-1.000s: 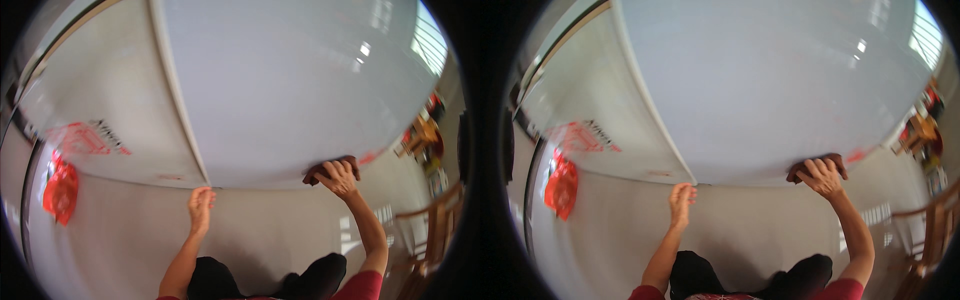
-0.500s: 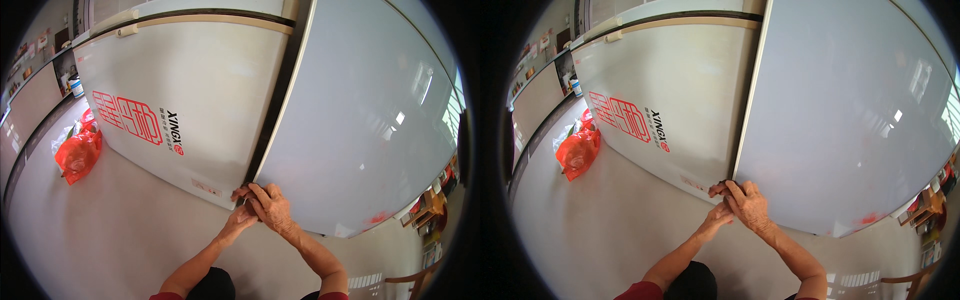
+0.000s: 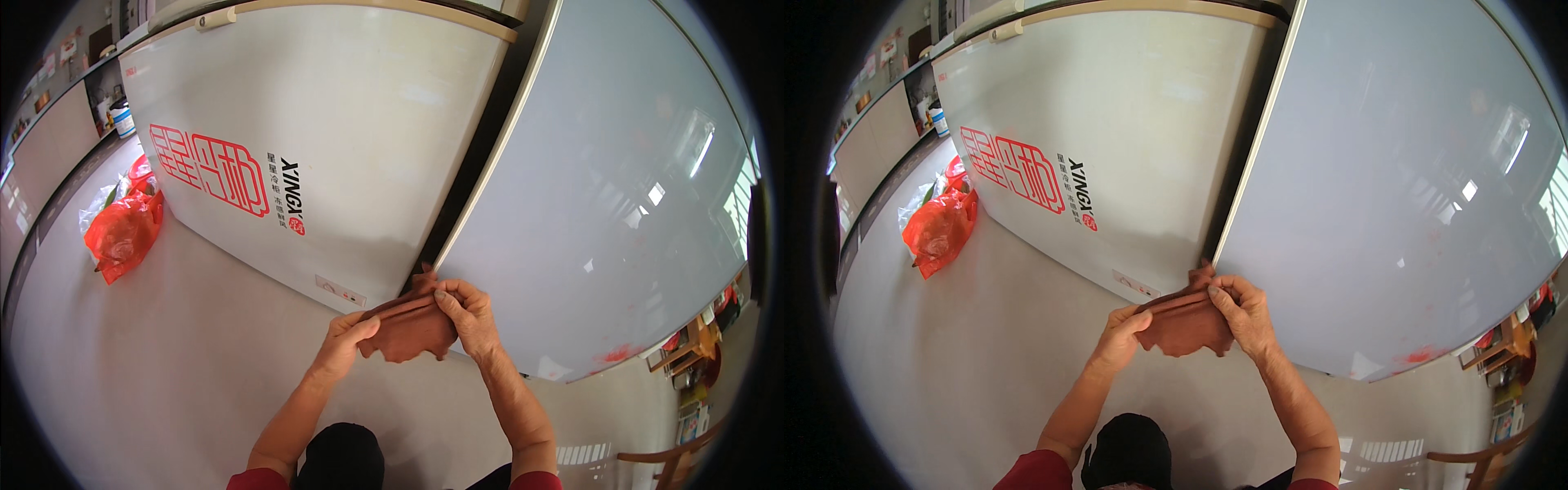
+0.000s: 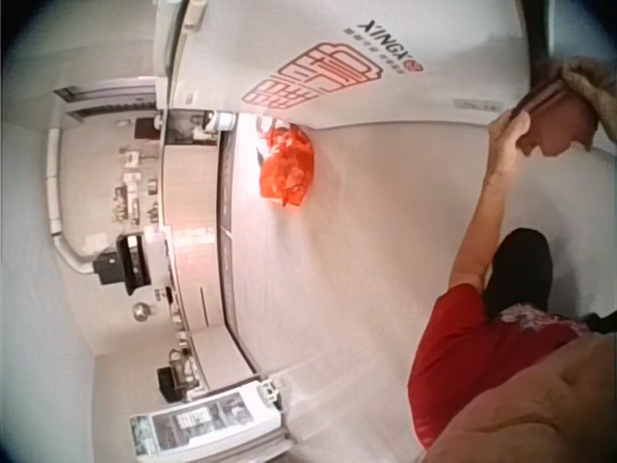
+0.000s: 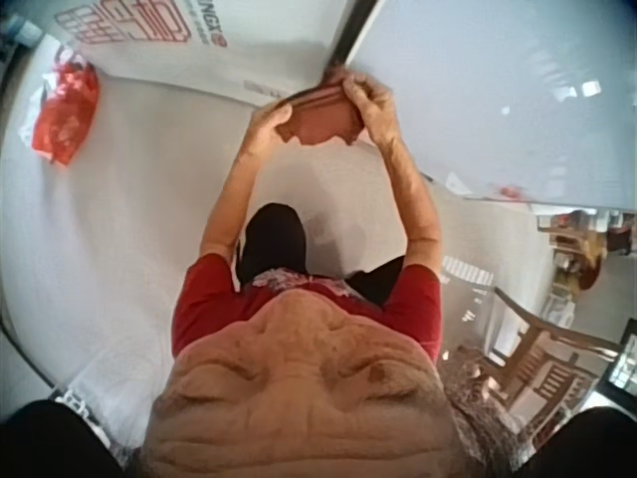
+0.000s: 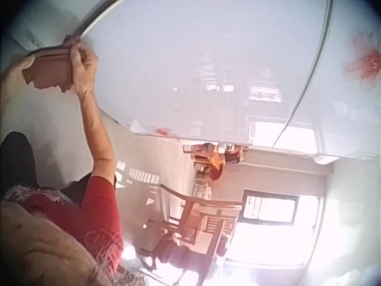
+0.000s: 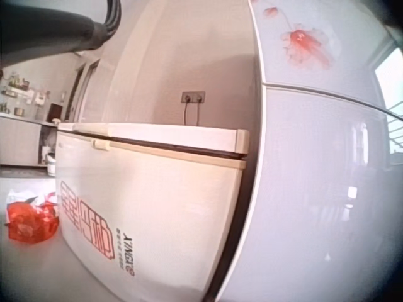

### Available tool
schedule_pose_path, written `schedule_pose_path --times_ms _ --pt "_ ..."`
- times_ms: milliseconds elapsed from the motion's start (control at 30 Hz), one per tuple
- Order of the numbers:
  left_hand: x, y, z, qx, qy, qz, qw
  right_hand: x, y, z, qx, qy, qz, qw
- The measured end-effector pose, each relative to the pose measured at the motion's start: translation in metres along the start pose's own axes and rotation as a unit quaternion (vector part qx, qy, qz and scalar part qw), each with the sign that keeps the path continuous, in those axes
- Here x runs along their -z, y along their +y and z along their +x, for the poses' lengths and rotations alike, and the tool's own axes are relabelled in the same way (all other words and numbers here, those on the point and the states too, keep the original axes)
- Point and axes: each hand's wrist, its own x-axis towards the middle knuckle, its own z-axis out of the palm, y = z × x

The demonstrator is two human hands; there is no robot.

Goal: The person wipes the exterior surfaces of a white refrigerator with a brown cloth. They clean the front door, top surface, and side panel in a kitchen setting.

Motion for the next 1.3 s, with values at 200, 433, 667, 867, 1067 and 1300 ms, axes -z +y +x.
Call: schedule_pose_path --times_ms 200,433,667,867,1067,1300 --pt "-0.002 0.032 -0.011 -0.033 -0.120 -0.201 0.972 -0.005 0.006 -0.003 0.133 0.031 -0.112 0.984" --pt "-0.052 0.123 0.069 -0.444 -0.142 0.364 0.807 0.037 -0.062 0.011 0.502 0.254 -0.501 0.658" --pt "-0.105 0.162 0.174 -0.605 0.070 0.588 0.532 0.065 -0.070 0.044 0.550 0.376 -0.584 0.465" --pt "-0.112 0.223 0.165 -0.323 0.142 0.686 0.637 0.076 -0.066 0.039 0.543 0.383 -0.614 0.427" --pt "-0.028 0.268 0.220 -0.520 0.569 0.453 0.449 0.062 -0.065 0.048 0.562 0.376 -0.589 0.442" --pt "-0.117 0.202 0.179 -0.490 0.234 0.638 0.546 0.071 -0.065 0.043 0.546 0.365 -0.617 0.434"
